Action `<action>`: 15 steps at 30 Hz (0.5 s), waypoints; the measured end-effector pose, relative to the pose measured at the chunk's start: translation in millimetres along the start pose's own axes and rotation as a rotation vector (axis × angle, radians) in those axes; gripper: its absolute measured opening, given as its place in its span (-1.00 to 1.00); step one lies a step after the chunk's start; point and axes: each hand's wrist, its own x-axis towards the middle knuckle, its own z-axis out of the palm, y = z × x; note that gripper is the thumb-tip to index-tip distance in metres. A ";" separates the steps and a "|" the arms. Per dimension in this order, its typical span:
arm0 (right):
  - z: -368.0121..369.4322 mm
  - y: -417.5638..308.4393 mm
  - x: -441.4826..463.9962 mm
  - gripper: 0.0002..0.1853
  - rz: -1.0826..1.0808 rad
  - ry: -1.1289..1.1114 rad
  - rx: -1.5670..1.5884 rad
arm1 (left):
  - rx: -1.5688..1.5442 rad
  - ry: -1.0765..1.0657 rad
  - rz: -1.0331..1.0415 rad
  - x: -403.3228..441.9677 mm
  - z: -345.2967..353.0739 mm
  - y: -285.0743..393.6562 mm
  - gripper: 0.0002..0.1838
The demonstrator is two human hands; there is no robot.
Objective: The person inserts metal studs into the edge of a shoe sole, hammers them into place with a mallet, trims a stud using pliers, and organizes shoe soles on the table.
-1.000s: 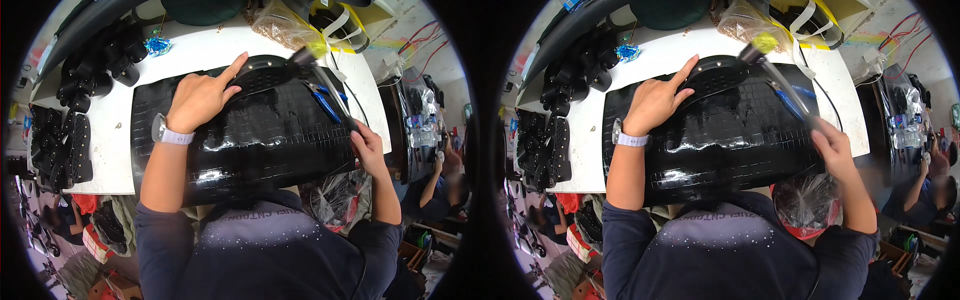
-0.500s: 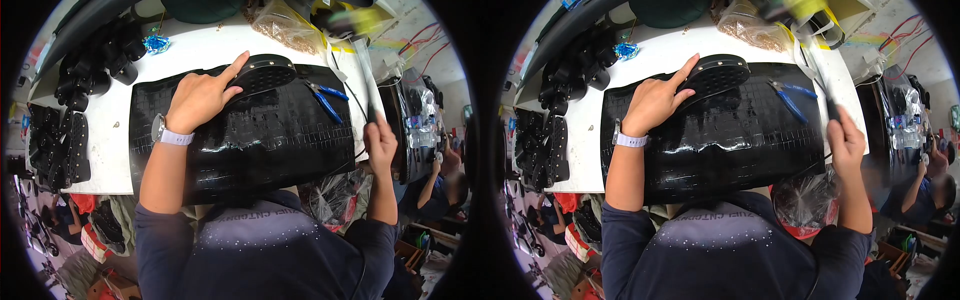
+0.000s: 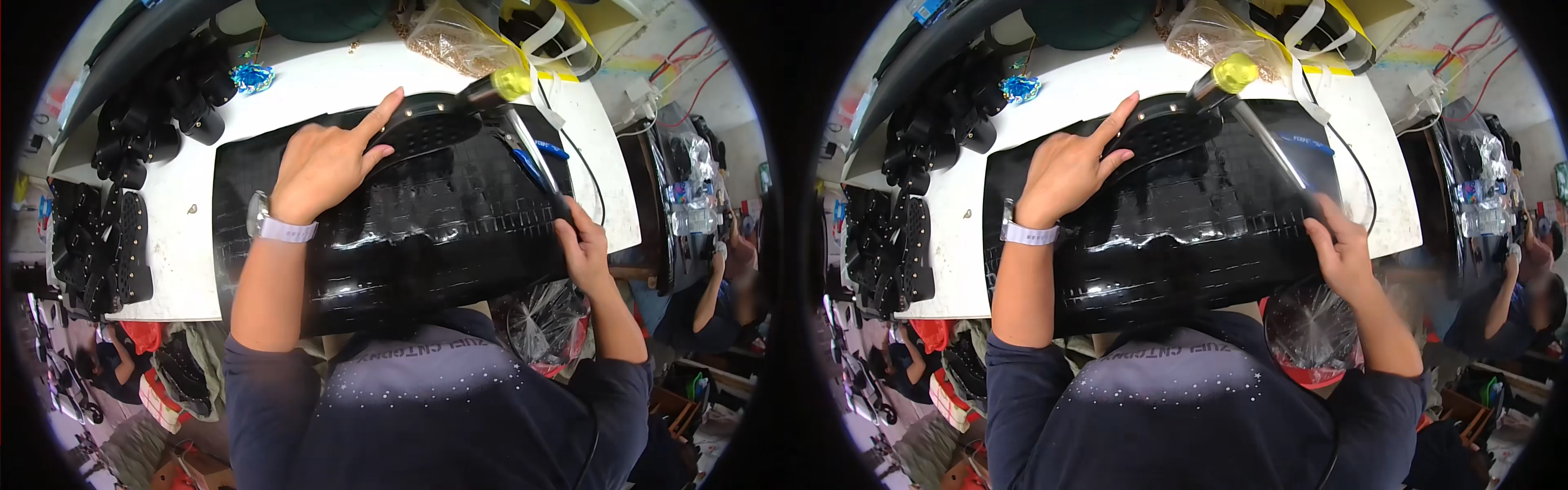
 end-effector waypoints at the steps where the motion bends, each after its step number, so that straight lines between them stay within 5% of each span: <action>1: -5.4 -2.8 -2.0 -0.62 -0.020 0.029 -0.011 | -0.004 0.009 0.007 0.3 1.3 0.3 -0.23; 3: -19.5 -14.2 1.2 -0.62 -0.070 0.082 -0.029 | -0.006 0.030 0.011 0.7 5.0 -2.3 -0.23; 5: -13.2 -6.2 -6.6 -0.62 0.038 0.341 0.250 | -0.003 -0.007 -0.021 1.6 2.4 -0.2 -0.23; 7: -7.8 -10.7 -1.3 -0.60 -0.054 0.369 0.478 | 0.004 -0.004 -0.011 1.1 2.1 -0.8 -0.23; 8: -10.1 3.7 -8.5 -0.62 0.051 0.288 0.067 | 0.009 0.026 0.008 1.1 4.9 -3.1 -0.23; 10: -7.6 2.0 -6.9 -0.62 0.037 0.016 -0.032 | 0.018 0.028 0.018 -1.0 5.3 -2.0 -0.23; 13: -14.8 5.6 -11.1 -0.62 -0.014 0.171 0.025 | 0.026 -0.010 -0.021 -0.8 2.6 1.3 -0.22; 15: -11.7 -2.9 -12.8 -0.62 0.026 0.369 0.340 | 0.020 -0.021 -0.036 0.5 1.2 1.6 -0.22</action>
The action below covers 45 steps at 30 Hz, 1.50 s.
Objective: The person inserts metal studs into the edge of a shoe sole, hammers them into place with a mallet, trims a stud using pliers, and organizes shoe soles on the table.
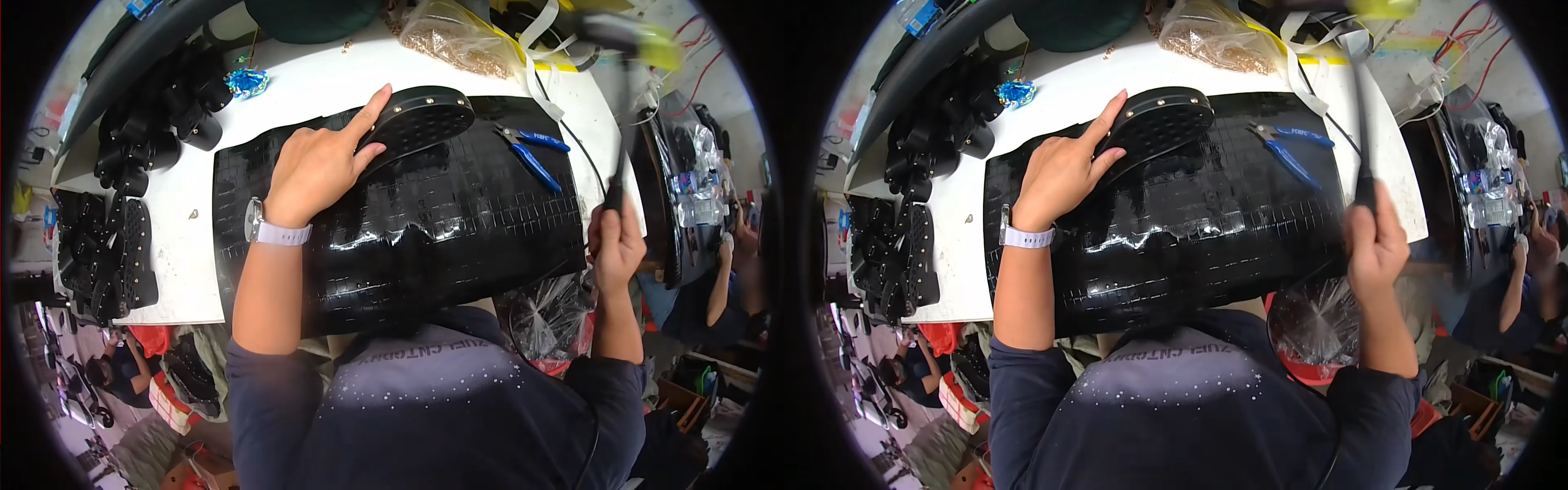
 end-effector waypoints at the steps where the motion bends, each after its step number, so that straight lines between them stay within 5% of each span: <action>1: 0.3 2.1 -2.0 -0.62 -0.004 0.006 0.039 | 0.000 -0.002 0.006 -1.1 1.3 0.3 -0.22; 5: 10.0 17.4 -2.0 -0.58 -0.209 -0.316 -0.414 | 0.017 0.014 0.017 -2.2 2.7 -1.5 -0.21; 8: 0.4 -4.9 5.1 -0.58 -0.161 -0.221 -0.319 | 0.014 0.012 0.009 -0.2 1.5 0.0 -0.22; 10: 1.7 3.9 -3.0 -0.58 -0.004 0.007 0.060 | 0.007 -0.002 0.009 -1.6 2.4 1.3 -0.22; 12: 1.7 11.7 0.2 -0.59 -0.140 -0.067 -0.256 | 0.008 0.004 0.014 -0.6 1.4 0.1 -0.22; 13: 1.8 3.6 7.2 -0.61 -0.122 -0.376 -0.469 | 0.027 0.009 0.012 -0.6 0.4 0.1 -0.23; 19: 4.6 4.4 -1.8 -0.62 -0.008 -0.098 -0.059 | 0.025 0.069 0.061 -1.4 4.9 -2.5 -0.24; 22: 13.6 6.9 0.0 -0.62 -0.134 -0.319 -0.369 | 0.005 -0.036 -0.006 -0.7 -0.7 1.3 -0.23; 24: 14.1 -4.6 1.0 -0.63 -0.015 -0.382 -0.296 | -0.016 -0.015 0.005 -5.6 0.7 4.3 -0.24; 31: 20.2 -3.1 -1.7 -0.63 0.068 -0.034 0.169 | -0.124 -0.017 -0.054 -3.5 -5.1 -0.5 -0.22; 35: 13.8 15.9 5.1 -0.62 0.100 -0.080 -0.144 | -0.463 0.076 -0.144 -2.4 -8.4 -12.9 -0.20; 38: 15.4 29.7 10.8 -0.61 -0.158 -0.077 -0.606 | -0.806 0.169 -0.087 -6.9 -19.4 -18.5 -0.19; 45: 41.5 24.8 12.3 -0.71 -0.235 -0.057 -0.851 | -1.110 0.295 -0.012 -17.6 -19.1 -23.7 -0.16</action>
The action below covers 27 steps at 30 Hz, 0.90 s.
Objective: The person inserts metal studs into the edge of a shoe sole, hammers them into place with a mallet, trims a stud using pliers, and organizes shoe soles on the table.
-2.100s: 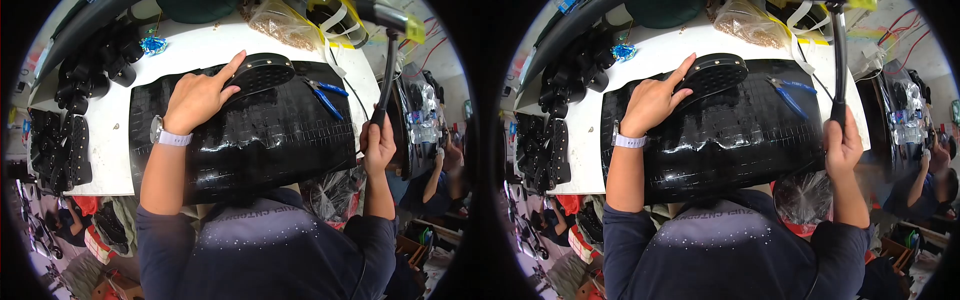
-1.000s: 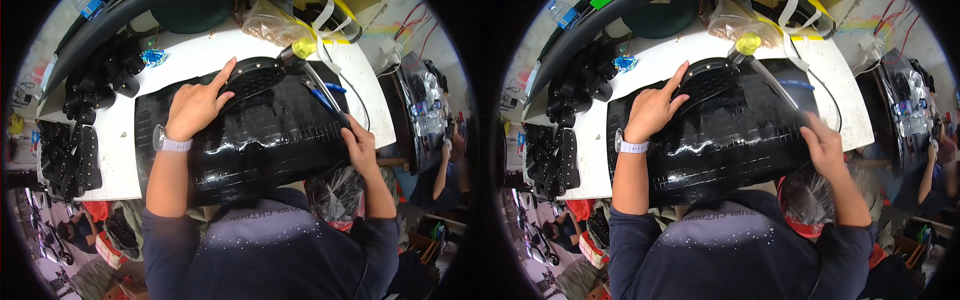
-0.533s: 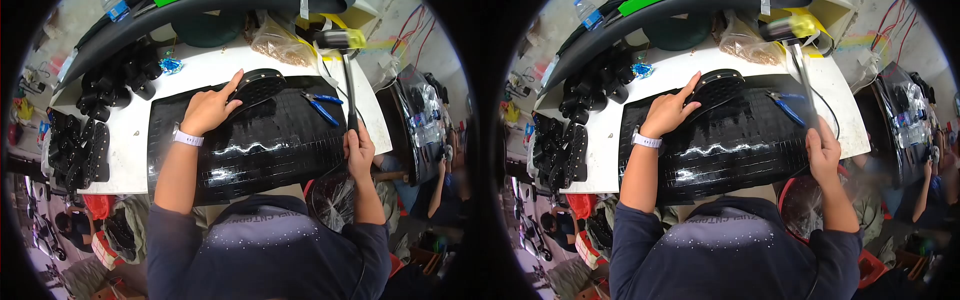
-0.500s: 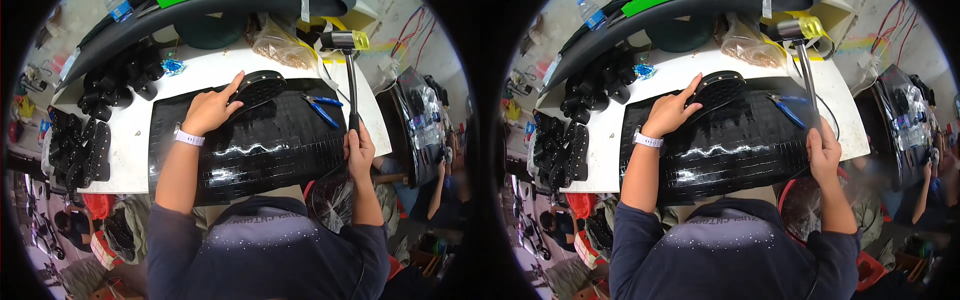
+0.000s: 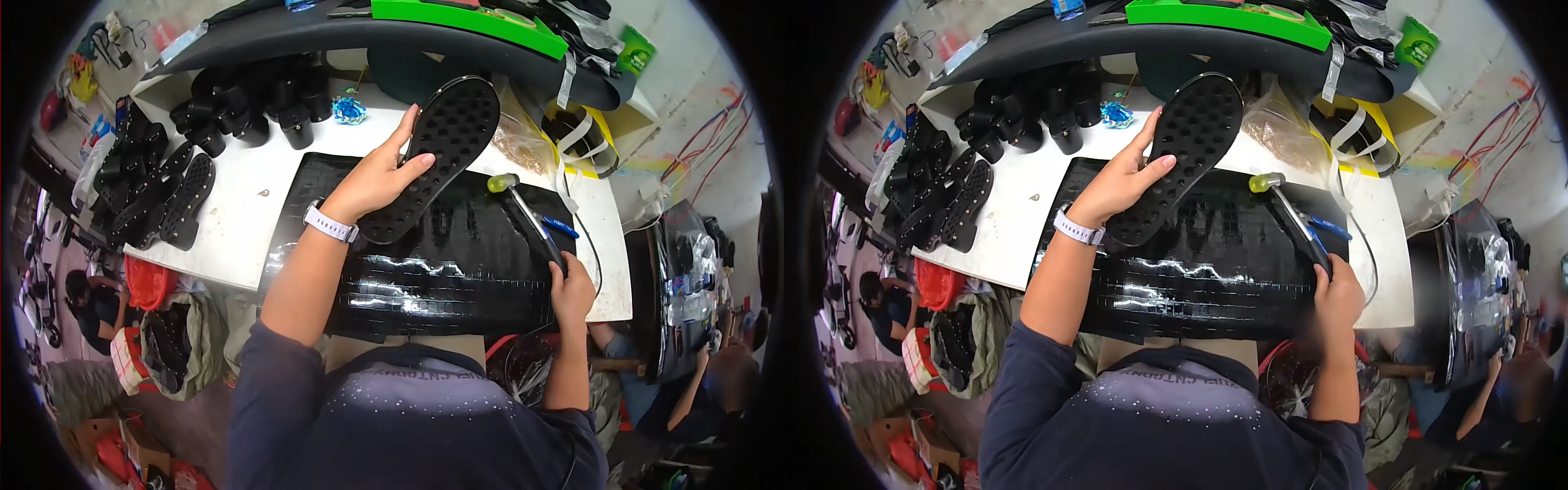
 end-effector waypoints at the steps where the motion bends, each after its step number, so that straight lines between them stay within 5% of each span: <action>1: 1.8 -1.7 1.1 -0.70 -0.008 0.006 -0.025 | -0.055 -0.006 -0.008 -0.9 0.2 0.7 -0.16; 11: 7.7 -1.8 4.9 -0.68 -0.141 -0.013 -0.196 | -0.436 0.013 -0.097 -9.4 6.9 11.7 -0.28; 27: 19.6 -9.5 4.5 -0.62 -0.147 0.029 -0.111 | -0.581 0.192 -0.206 -14.4 -4.1 4.1 -0.47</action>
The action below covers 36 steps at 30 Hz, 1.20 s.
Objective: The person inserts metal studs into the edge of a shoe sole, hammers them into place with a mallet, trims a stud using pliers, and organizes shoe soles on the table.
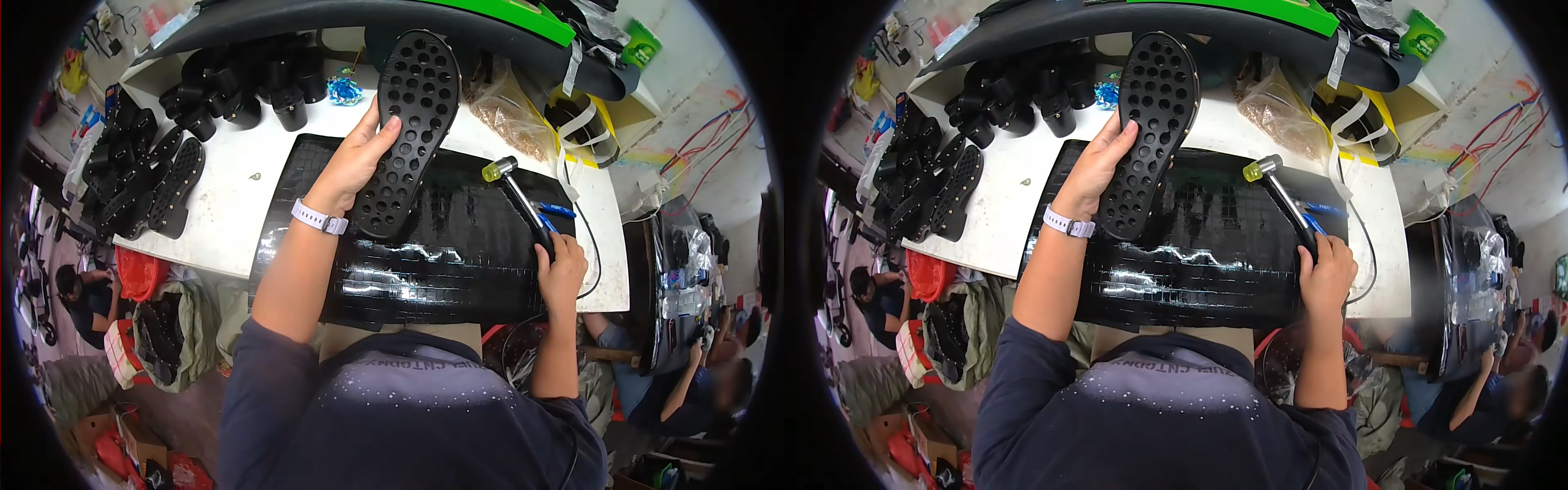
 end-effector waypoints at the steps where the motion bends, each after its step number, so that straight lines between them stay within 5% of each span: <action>1: 0.3 0.5 -0.7 -0.62 -0.006 0.008 0.003 | -0.017 0.008 -0.001 -0.3 0.1 0.3 -0.49; 18: -1.8 -10.0 0.3 -0.64 -0.093 0.086 0.048 | -0.338 0.108 -0.015 -14.1 -25.6 13.6 -0.57; 24: -13.7 -72.2 8.8 -0.59 -0.233 0.035 0.328 | -0.372 0.142 -0.029 -17.5 -34.4 9.3 -0.54; 28: -14.8 -123.2 20.7 -0.44 -0.282 -0.103 0.680 | -0.390 0.159 -0.023 -19.2 -39.7 2.9 -0.49; 33: -7.7 -181.9 35.7 0.02 -0.383 -0.182 0.937 | -0.365 0.166 0.027 -31.0 -35.8 3.3 -0.50; 36: 5.9 -204.0 38.1 0.07 -0.320 -0.153 1.143 | -0.316 0.108 0.002 -46.8 -38.0 7.3 -0.45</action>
